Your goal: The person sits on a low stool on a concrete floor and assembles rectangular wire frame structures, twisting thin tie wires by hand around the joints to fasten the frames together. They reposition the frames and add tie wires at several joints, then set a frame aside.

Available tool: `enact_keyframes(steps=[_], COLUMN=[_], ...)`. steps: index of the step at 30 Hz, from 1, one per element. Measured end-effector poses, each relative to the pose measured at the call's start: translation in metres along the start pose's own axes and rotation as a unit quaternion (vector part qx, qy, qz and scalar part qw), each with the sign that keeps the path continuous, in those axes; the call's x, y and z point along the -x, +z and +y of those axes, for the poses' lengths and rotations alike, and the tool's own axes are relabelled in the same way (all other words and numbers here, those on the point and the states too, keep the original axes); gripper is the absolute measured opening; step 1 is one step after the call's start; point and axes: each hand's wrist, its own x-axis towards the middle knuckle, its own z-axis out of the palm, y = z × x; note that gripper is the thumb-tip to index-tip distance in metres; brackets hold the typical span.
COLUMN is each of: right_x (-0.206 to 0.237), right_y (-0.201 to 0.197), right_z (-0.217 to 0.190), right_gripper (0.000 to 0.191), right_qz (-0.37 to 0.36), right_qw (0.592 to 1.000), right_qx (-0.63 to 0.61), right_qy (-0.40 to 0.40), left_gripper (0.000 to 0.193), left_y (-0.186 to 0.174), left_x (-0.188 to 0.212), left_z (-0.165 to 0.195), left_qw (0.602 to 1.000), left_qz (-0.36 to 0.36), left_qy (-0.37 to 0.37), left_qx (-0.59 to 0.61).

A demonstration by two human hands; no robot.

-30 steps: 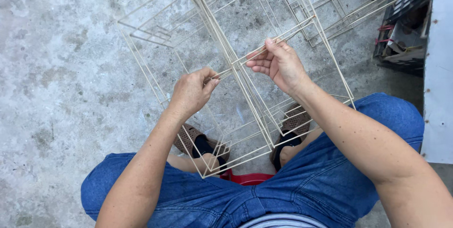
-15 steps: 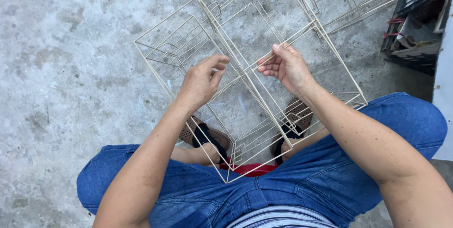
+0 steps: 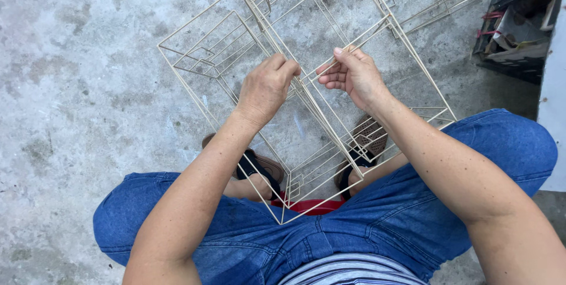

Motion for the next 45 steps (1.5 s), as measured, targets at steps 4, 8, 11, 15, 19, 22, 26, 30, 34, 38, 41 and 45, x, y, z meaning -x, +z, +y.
enact_keyframes(steps=[4, 8, 11, 15, 19, 22, 26, 30, 34, 38, 41, 45], right_x=[-0.002, -0.003, 0.002, 0.017, 0.023, 0.013, -0.004, -0.008, -0.009, -0.007, -0.004, 0.002], right_y=[-0.001, -0.001, 0.001, 0.012, 0.019, 0.016, 0.017, 0.016, 0.019, 0.022, 0.026, 0.029], right_z=[0.001, -0.002, -0.015, -0.019, -0.007, 0.0, 0.008, 0.009, 0.009, 0.01, 0.012, 0.014], right_gripper=[0.02, 0.032, 0.051, 0.035, 0.011, 0.009, 0.007, 0.013, 0.017, 0.012, 0.011, 0.009], right_qz=[0.013, 0.031, 0.058, 0.058, 0.026, 0.004, -0.045, -0.05, -0.025, -0.017, 0.009, 0.011], right_qw=[0.999, 0.99, 0.94, 0.803, 0.697, 0.639, 0.701, 0.749, 0.735, 0.713, 0.688, 0.661], right_qx=[0.028, 0.136, 0.326, 0.59, 0.622, 0.629, 0.631, 0.582, 0.595, 0.59, 0.598, 0.58], right_qy=[0.01, 0.022, 0.082, -0.054, -0.356, -0.443, -0.329, -0.314, -0.323, -0.378, -0.41, -0.476], left_gripper=[0.01, 0.009, 0.009, 0.008, 0.008, 0.008, 0.011, 0.016, 0.017, 0.01, 0.013, 0.014], left_y=[0.0, 0.002, 0.006, 0.009, 0.009, 0.008, 0.005, 0.004, 0.002, 0.0, -0.001, -0.002], left_x=[0.001, 0.001, 0.002, 0.004, 0.004, 0.002, 0.0, -0.003, -0.005, -0.006, -0.006, -0.009], left_z=[-0.002, -0.003, -0.001, 0.002, 0.004, 0.004, 0.006, 0.006, 0.0, -0.003, -0.002, 0.0], left_qw=[0.997, 0.998, 1.0, 0.998, 0.999, 0.999, 0.991, 0.999, 0.989, 0.976, 0.978, 0.976], left_qz=[0.023, 0.024, 0.01, -0.006, 0.007, 0.015, 0.025, 0.017, -0.023, -0.03, -0.051, -0.08], left_qy=[0.05, 0.046, 0.004, -0.046, -0.02, 0.013, 0.052, 0.01, -0.103, -0.125, -0.137, -0.158], left_qx=[-0.05, -0.039, -0.004, 0.043, 0.028, -0.041, -0.119, -0.035, 0.103, 0.175, 0.15, 0.126])
